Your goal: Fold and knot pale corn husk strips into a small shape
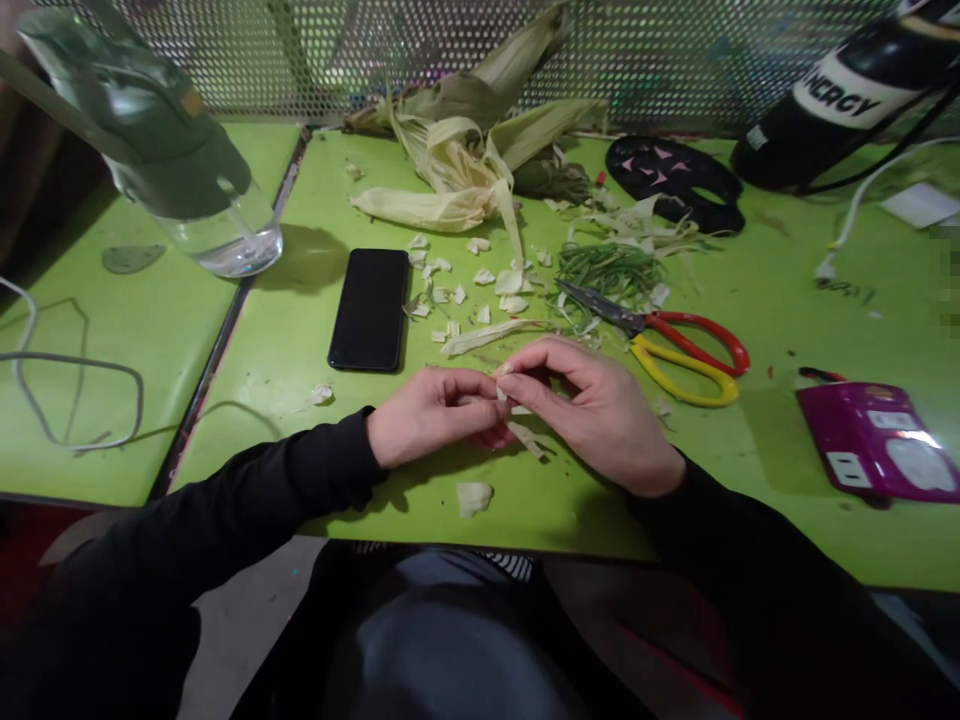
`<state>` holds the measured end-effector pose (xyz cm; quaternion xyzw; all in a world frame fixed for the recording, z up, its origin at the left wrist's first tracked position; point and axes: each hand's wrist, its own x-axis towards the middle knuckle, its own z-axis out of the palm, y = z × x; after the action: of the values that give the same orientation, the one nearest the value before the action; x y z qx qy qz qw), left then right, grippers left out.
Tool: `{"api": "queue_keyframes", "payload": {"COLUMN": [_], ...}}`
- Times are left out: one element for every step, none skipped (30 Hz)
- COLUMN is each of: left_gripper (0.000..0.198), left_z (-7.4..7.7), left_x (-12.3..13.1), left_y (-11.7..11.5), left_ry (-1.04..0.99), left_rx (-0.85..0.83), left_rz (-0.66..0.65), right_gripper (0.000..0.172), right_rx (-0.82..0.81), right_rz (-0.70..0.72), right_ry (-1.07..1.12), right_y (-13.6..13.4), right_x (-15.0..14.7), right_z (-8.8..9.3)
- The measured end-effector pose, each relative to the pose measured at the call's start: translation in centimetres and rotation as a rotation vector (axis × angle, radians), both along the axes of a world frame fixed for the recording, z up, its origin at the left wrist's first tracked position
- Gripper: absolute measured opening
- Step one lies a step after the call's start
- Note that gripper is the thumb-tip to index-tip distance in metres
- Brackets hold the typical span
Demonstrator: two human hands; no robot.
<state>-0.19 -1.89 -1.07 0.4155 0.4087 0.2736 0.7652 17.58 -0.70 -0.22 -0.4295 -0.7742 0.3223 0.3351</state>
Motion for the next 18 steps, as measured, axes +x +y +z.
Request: {"api": "queue_keyframes", "payload": {"left_gripper": [0.007, 0.007, 0.008, 0.01, 0.011, 0.012, 0.013, 0.014, 0.015, 0.016, 0.019, 0.022, 0.026, 0.03, 0.031, 0.032, 0.032, 0.033], "left_z": [-0.1, -0.1, -0.2, -0.3, -0.4, -0.5, -0.6, -0.6, -0.6, -0.6, -0.5, -0.5, -0.4, -0.3, -0.3, -0.3, -0.3, -0.4], "left_x": [0.0, 0.0, -0.1, -0.1, -0.1, -0.1, -0.1, 0.0, 0.0, 0.0, 0.0, 0.1, 0.1, 0.1, 0.1, 0.0, 0.0, 0.0], "left_y": [0.0, -0.1, -0.1, -0.2, -0.2, -0.2, -0.3, -0.3, -0.3, -0.3, -0.3, -0.3, -0.3, -0.2, -0.2, -0.1, 0.0, 0.1], "left_ry": [0.031, 0.064, 0.097, 0.123, 0.137, 0.139, 0.128, 0.106, 0.071, 0.024, -0.03, -0.084, -0.128, -0.154, -0.164, -0.16, -0.15, -0.137], "left_rx": [0.019, 0.044, 0.072, 0.099, 0.123, 0.14, 0.149, 0.15, 0.144, 0.132, 0.116, 0.099, 0.085, 0.078, 0.078, 0.087, 0.101, 0.119], "left_rz": [-0.003, -0.013, -0.027, -0.041, -0.056, -0.065, -0.069, -0.066, -0.053, -0.03, 0.002, 0.041, 0.083, 0.125, 0.16, 0.19, 0.215, 0.234], "right_gripper": [0.007, 0.007, 0.008, 0.008, 0.009, 0.009, 0.01, 0.01, 0.011, 0.011, 0.011, 0.013, 0.016, 0.018, 0.019, 0.019, 0.02, 0.02], "right_rx": [-0.006, -0.007, -0.004, 0.0, 0.004, 0.005, -0.002, -0.02, -0.048, -0.079, -0.102, -0.113, -0.109, -0.088, -0.055, -0.012, 0.035, 0.081], "right_rz": [-0.005, -0.011, -0.018, -0.027, -0.036, -0.043, -0.046, -0.049, -0.059, -0.079, -0.112, -0.154, -0.196, -0.236, -0.263, -0.271, -0.26, -0.232], "right_ry": [0.0, 0.0, 0.0, 0.0, 0.0, 0.0, 0.001, 0.008, 0.024, 0.049, 0.081, 0.116, 0.146, 0.162, 0.157, 0.131, 0.087, 0.032], "right_y": [-0.1, -0.2, -0.3, -0.4, -0.5, -0.5, -0.5, -0.4, -0.2, 0.0, 0.2, 0.4, 0.5, 0.7, 0.7, 0.7, 0.7, 0.6], "right_x": [-0.1, -0.1, -0.2, -0.3, -0.3, -0.4, -0.4, -0.4, -0.4, -0.3, -0.1, 0.1, 0.3, 0.5, 0.6, 0.7, 0.7, 0.7], "right_z": [0.0, 0.0, 0.0, 0.0, -0.1, -0.1, -0.1, -0.1, -0.1, 0.0, 0.0, 0.0, 0.0, 0.0, 0.0, 0.1, 0.1, 0.2]}}
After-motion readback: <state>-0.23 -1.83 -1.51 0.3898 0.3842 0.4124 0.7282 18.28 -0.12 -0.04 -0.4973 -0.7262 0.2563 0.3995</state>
